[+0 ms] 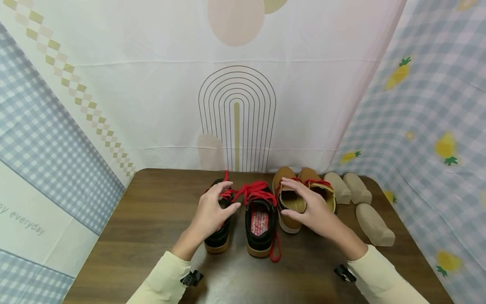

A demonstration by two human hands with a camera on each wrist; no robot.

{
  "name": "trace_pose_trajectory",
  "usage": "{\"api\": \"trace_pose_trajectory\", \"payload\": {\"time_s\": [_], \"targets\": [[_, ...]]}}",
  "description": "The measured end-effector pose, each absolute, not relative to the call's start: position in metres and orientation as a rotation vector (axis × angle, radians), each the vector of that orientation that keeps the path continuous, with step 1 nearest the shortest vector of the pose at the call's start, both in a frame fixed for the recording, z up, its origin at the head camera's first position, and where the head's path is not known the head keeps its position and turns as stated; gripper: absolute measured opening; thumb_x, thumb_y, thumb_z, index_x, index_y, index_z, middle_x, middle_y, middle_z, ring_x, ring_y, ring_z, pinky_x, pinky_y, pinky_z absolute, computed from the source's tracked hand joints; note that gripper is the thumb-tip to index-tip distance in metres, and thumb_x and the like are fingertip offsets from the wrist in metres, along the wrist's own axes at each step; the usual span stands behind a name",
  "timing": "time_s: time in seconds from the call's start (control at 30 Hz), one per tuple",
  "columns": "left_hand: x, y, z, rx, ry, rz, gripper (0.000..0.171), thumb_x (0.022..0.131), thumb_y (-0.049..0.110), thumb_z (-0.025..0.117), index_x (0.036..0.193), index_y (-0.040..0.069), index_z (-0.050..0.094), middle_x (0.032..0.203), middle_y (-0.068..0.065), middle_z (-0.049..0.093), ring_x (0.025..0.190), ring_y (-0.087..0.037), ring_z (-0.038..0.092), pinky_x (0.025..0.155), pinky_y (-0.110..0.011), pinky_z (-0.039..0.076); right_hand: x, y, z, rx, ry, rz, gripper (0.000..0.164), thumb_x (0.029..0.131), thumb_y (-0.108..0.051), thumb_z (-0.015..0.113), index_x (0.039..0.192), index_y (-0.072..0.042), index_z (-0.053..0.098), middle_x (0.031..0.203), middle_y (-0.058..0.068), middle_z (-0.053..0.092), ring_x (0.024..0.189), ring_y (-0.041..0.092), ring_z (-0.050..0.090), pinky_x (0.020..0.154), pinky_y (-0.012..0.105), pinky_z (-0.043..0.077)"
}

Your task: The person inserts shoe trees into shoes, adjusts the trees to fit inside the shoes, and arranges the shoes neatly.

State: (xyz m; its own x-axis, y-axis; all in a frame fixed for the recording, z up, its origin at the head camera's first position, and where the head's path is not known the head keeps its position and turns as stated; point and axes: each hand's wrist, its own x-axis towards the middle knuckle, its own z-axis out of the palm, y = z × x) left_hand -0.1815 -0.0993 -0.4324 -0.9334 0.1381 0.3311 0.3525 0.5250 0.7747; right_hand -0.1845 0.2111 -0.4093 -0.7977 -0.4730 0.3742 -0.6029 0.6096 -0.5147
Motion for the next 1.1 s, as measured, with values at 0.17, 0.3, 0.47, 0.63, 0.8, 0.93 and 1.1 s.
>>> {"api": "trace_pose_trajectory", "payload": {"time_s": [0.17,0.3,0.47,0.63,0.8,0.93,1.1], "targets": [[-0.184,-0.092,-0.434,-0.421,-2.541,-1.394,0.06,0.084,0.02,0.088,0.137,0.012,0.061,0.131,-0.009,0.067,0.119,-0.032,0.066,0.095,-0.045,0.058,-0.18,0.229,-0.411,0.861,-2.675,0.939,0.079,0.087,-0.021,0.085,0.156,-0.022,0.045,0.165,0.003,0.04,0.147,0.033,0.044,0.107,0.057,0.045],[-0.186,-0.086,-0.436,-0.428,-2.562,-1.403,0.059,0.084,0.022,0.088,0.136,0.011,0.062,0.128,-0.011,0.067,0.117,-0.034,0.067,0.094,-0.048,0.058,-0.177,0.243,-0.418,0.828,-2.68,0.941,0.084,0.087,-0.02,0.085,0.158,-0.025,0.041,0.166,0.004,0.037,0.147,0.036,0.042,0.106,0.06,0.044],[-0.19,-0.076,-0.441,-0.491,-2.596,-1.331,0.053,0.087,0.021,0.085,0.133,0.008,0.063,0.122,-0.011,0.068,0.11,-0.029,0.068,0.09,-0.043,0.059,-0.173,0.263,-0.427,0.741,-2.693,0.894,0.092,0.084,-0.021,0.088,0.16,-0.026,0.037,0.167,0.001,0.035,0.149,0.029,0.039,0.111,0.047,0.042],[-0.19,-0.068,-0.446,-0.497,-2.608,-1.276,0.05,0.088,0.019,0.084,0.131,0.005,0.064,0.121,-0.012,0.068,0.107,-0.026,0.069,0.086,-0.039,0.06,-0.168,0.287,-0.437,0.695,-2.66,0.863,0.097,0.081,-0.019,0.09,0.161,-0.023,0.036,0.166,0.003,0.036,0.151,0.004,0.03,0.109,0.005,0.025],[-0.191,-0.065,-0.453,-0.455,-2.666,-1.254,0.048,0.088,0.022,0.084,0.13,0.007,0.064,0.118,-0.011,0.069,0.098,-0.029,0.069,0.08,-0.036,0.058,-0.166,0.311,-0.448,0.664,-2.609,0.95,0.099,0.079,-0.009,0.09,0.161,-0.017,0.036,0.161,0.02,0.04,0.144,-0.013,0.026,0.105,-0.001,0.02],[-0.194,-0.063,-0.456,-0.446,-2.701,-1.252,0.047,0.089,0.023,0.083,0.128,0.005,0.064,0.115,-0.014,0.068,0.096,-0.031,0.068,0.079,-0.036,0.056,-0.163,0.33,-0.452,0.594,-2.596,0.905,0.099,0.078,-0.009,0.09,0.161,-0.017,0.036,0.156,0.026,0.045,0.137,-0.02,0.026,0.102,-0.002,0.02],[-0.196,-0.06,-0.456,-0.435,-2.725,-1.242,0.046,0.089,0.022,0.083,0.127,0.003,0.064,0.118,-0.017,0.068,0.096,-0.03,0.066,0.082,-0.041,0.056,-0.158,0.351,-0.456,0.49,-2.61,0.877,0.102,0.078,-0.013,0.091,0.162,-0.02,0.034,0.163,0.02,0.038,0.138,-0.021,0.023,0.1,-0.004,0.018]]}}
